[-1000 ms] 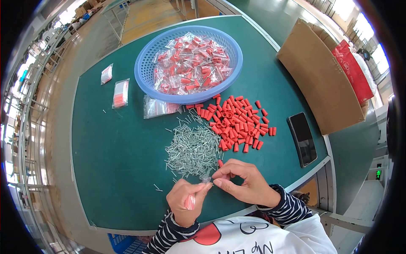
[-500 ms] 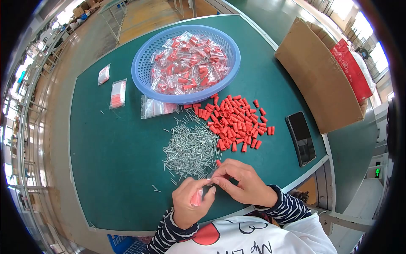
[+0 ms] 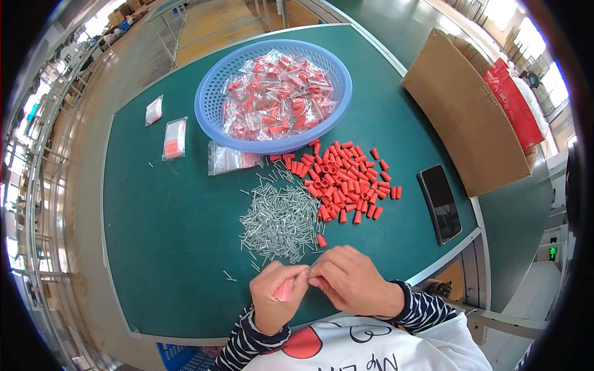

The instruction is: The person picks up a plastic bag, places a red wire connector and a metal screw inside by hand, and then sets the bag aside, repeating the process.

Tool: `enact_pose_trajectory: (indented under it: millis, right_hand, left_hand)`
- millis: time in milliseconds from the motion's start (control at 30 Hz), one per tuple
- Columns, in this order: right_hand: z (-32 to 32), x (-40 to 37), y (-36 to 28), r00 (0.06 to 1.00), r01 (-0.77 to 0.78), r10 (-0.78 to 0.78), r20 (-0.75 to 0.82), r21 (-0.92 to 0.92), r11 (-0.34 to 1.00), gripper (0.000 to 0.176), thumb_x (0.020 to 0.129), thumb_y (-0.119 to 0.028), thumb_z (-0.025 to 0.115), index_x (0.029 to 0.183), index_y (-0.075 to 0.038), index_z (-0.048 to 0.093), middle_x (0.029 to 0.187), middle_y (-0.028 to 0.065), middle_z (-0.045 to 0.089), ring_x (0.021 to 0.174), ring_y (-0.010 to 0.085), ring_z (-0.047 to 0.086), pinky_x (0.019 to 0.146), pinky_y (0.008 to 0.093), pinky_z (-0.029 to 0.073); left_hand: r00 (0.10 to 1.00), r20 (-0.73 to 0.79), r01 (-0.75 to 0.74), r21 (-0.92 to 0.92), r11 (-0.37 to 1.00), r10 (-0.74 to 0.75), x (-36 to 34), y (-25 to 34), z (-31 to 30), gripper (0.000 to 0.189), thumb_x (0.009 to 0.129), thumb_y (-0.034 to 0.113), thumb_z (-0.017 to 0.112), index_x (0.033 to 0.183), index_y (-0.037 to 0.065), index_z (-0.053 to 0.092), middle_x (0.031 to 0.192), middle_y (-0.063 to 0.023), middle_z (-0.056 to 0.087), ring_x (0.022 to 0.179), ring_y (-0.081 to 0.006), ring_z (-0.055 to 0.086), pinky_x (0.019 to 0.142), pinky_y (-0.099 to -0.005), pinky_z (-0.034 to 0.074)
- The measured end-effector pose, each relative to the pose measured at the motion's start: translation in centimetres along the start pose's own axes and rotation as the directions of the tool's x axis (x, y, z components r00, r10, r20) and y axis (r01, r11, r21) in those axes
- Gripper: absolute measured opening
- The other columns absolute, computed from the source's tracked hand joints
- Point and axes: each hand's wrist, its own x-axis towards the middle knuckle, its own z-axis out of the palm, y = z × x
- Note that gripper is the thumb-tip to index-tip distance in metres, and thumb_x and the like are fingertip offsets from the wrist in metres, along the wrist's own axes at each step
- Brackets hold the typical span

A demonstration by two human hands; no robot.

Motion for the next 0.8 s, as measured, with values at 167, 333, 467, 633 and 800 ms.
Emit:
enact_pose_trajectory:
  millis: [167, 333, 467, 633, 800]
  right_hand:
    - [0.4, -0.5, 0.1, 0.997, -0.034, 0.039, -0.067, 0.081, 0.996, 0.015, 0.084, -0.007, 0.067, 0.095, -0.005, 0.057, 0.089, 0.0105, 0.059, 0.082, 0.0298, 0.058, 0.071, 0.0391, 0.045]
    - [0.5, -1.0, 0.3, 0.983, -0.105, 0.131, -0.128, 0.189, 0.976, 0.018, 0.083, -0.002, 0.066, 0.097, -0.003, 0.056, 0.084, 0.0112, 0.060, 0.075, 0.0306, 0.059, 0.069, 0.0399, 0.046]
    - [0.2, -1.1, 0.1, 0.972, -0.149, 0.187, -0.143, 0.243, 0.959, 0.020, 0.082, -0.002, 0.067, 0.098, -0.003, 0.056, 0.082, 0.0106, 0.060, 0.074, 0.0287, 0.059, 0.068, 0.0386, 0.047]
    - [-0.1, -1.0, -0.8, 0.962, -0.198, 0.240, -0.130, 0.269, 0.942, 0.022, 0.081, -0.003, 0.068, 0.099, -0.003, 0.056, 0.082, 0.0097, 0.060, 0.075, 0.0276, 0.060, 0.068, 0.0378, 0.047]
    - [0.9, -1.7, -0.3, 0.969, -0.183, 0.223, -0.109, 0.291, 0.939, 0.023, 0.080, -0.004, 0.069, 0.099, -0.004, 0.056, 0.084, 0.0097, 0.061, 0.076, 0.0275, 0.060, 0.068, 0.0374, 0.048]
  left_hand:
    - [0.995, -0.062, -0.068, 0.126, 0.990, 0.077, 0.1, 0.0, 0.3, 0.007, 0.076, -0.002, 0.072, 0.081, 0.000, 0.069, 0.066, -0.0057, 0.058, 0.058, -0.0139, 0.052, 0.053, -0.0259, 0.040]
    - [0.999, 0.006, 0.049, 0.008, 0.999, -0.049, 0.2, 0.3, 0.1, 0.006, 0.077, -0.001, 0.073, 0.080, 0.001, 0.067, 0.065, -0.0051, 0.058, 0.058, -0.0142, 0.051, 0.054, -0.0268, 0.040]
    - [0.998, 0.024, 0.063, -0.031, 0.998, -0.062, 0.3, 0.5, 0.2, 0.005, 0.078, 0.000, 0.072, 0.080, 0.000, 0.067, 0.066, -0.0050, 0.058, 0.058, -0.0137, 0.051, 0.054, -0.0262, 0.040]
    - [0.999, -0.015, 0.043, 0.010, 0.999, -0.043, -0.2, 0.4, 0.5, 0.005, 0.079, 0.001, 0.072, 0.079, 0.000, 0.067, 0.067, -0.0047, 0.058, 0.058, -0.0130, 0.051, 0.054, -0.0255, 0.039]
    - [0.993, 0.069, 0.096, -0.073, 0.993, -0.091, -0.2, 0.7, 0.2, 0.005, 0.079, 0.000, 0.071, 0.079, -0.001, 0.067, 0.067, -0.0047, 0.057, 0.060, -0.0116, 0.051, 0.054, -0.0251, 0.038]
